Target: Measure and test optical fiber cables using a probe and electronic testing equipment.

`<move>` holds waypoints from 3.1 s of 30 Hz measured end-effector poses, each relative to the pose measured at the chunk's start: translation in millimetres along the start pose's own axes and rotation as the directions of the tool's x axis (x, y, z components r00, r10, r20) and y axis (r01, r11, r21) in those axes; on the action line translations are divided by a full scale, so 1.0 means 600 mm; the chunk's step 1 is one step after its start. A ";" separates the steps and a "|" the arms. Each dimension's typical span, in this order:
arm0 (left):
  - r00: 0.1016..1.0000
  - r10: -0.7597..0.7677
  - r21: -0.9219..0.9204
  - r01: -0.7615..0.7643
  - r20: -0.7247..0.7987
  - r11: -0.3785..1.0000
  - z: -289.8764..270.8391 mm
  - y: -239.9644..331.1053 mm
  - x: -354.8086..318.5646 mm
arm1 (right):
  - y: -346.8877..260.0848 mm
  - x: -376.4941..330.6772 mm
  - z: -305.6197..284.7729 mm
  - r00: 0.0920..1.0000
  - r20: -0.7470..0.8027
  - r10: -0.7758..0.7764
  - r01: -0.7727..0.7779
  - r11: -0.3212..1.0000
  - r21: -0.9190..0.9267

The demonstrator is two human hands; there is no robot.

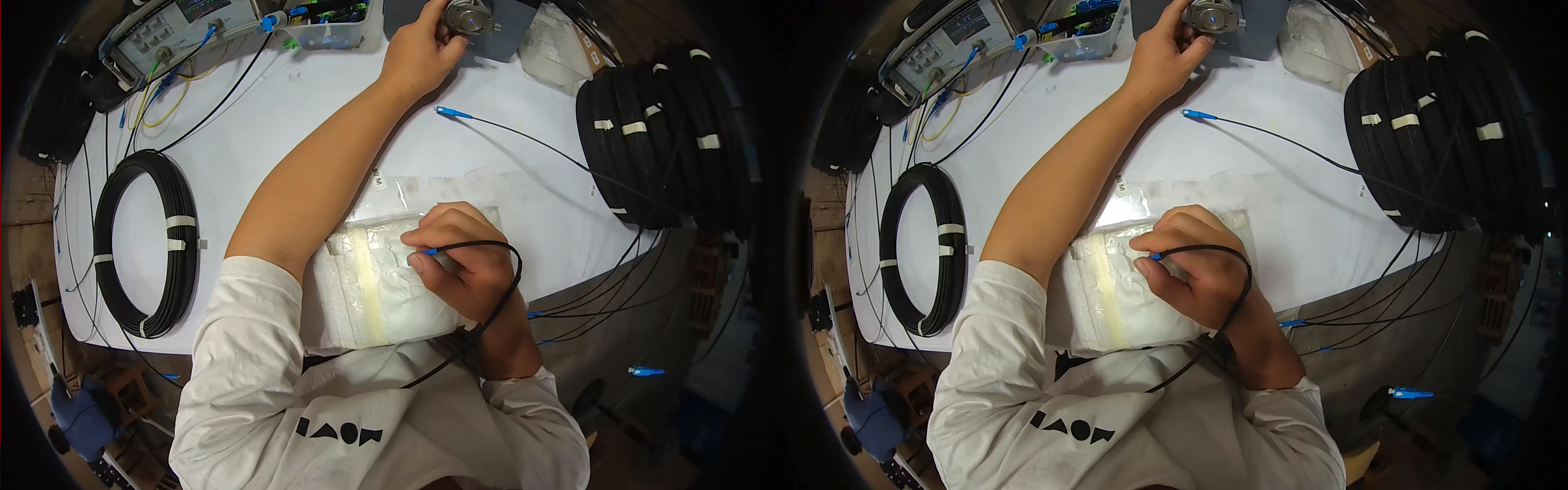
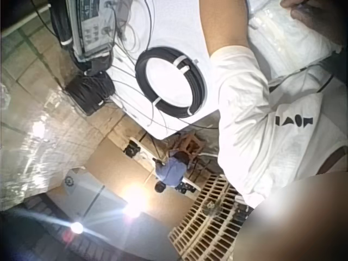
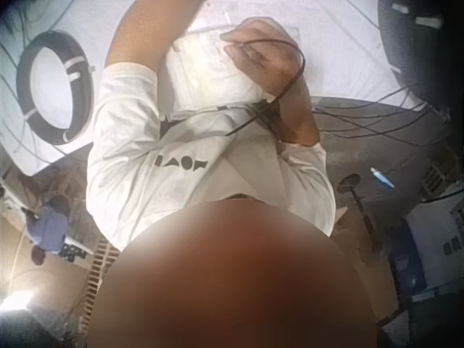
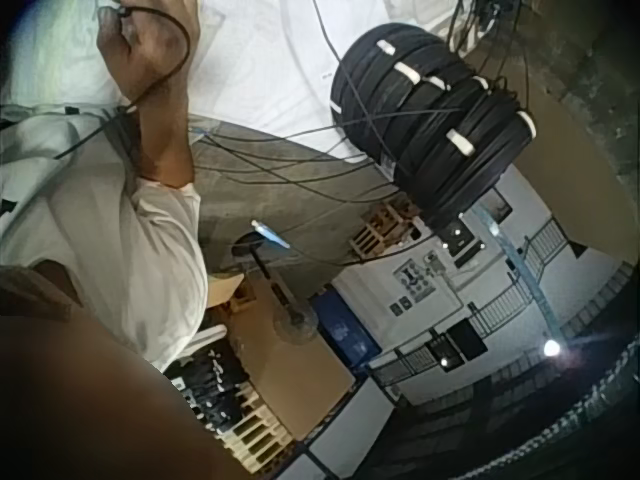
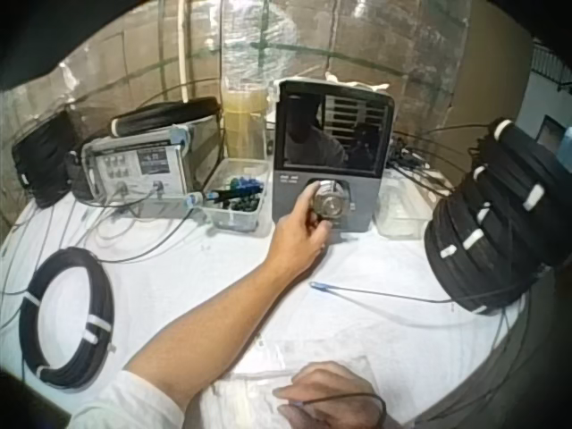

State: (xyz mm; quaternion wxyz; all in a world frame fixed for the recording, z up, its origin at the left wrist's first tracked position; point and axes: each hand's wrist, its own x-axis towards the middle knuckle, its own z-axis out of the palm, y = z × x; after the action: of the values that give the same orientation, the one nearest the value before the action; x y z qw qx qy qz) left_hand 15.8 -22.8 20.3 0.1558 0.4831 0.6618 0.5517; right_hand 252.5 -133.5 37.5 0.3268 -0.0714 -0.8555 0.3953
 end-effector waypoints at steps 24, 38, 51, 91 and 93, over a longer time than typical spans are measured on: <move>1.000 0.027 -0.009 -0.027 -0.003 1.000 0.006 -0.014 0.004 | -0.001 0.000 -0.001 1.000 0.013 0.022 -0.022 1.000 -0.009; 0.999 -0.030 0.058 0.029 0.015 0.998 -0.001 0.016 -0.003 | 0.001 -0.002 -0.001 1.000 0.000 0.004 -0.004 1.000 0.005; 1.000 -0.017 0.027 0.017 0.023 0.999 -0.001 0.008 -0.002 | -0.002 -0.002 -0.001 1.000 0.010 0.028 -0.028 1.000 0.013; 0.993 0.092 0.023 -0.091 -0.070 0.996 0.008 -0.020 0.005 | -0.002 0.000 -0.001 1.000 0.017 0.027 -0.027 1.000 0.012; 0.992 0.103 0.023 -0.101 -0.074 0.995 0.009 -0.020 0.005 | 0.000 -0.001 -0.001 1.000 0.015 0.024 -0.024 1.000 0.009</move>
State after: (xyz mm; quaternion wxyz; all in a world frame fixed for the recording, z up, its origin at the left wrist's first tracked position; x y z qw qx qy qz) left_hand 12.7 -16.2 9.1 0.0978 0.4966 0.6468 0.5705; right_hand 253.3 -133.5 37.7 0.3160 -0.0771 -0.8551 0.4037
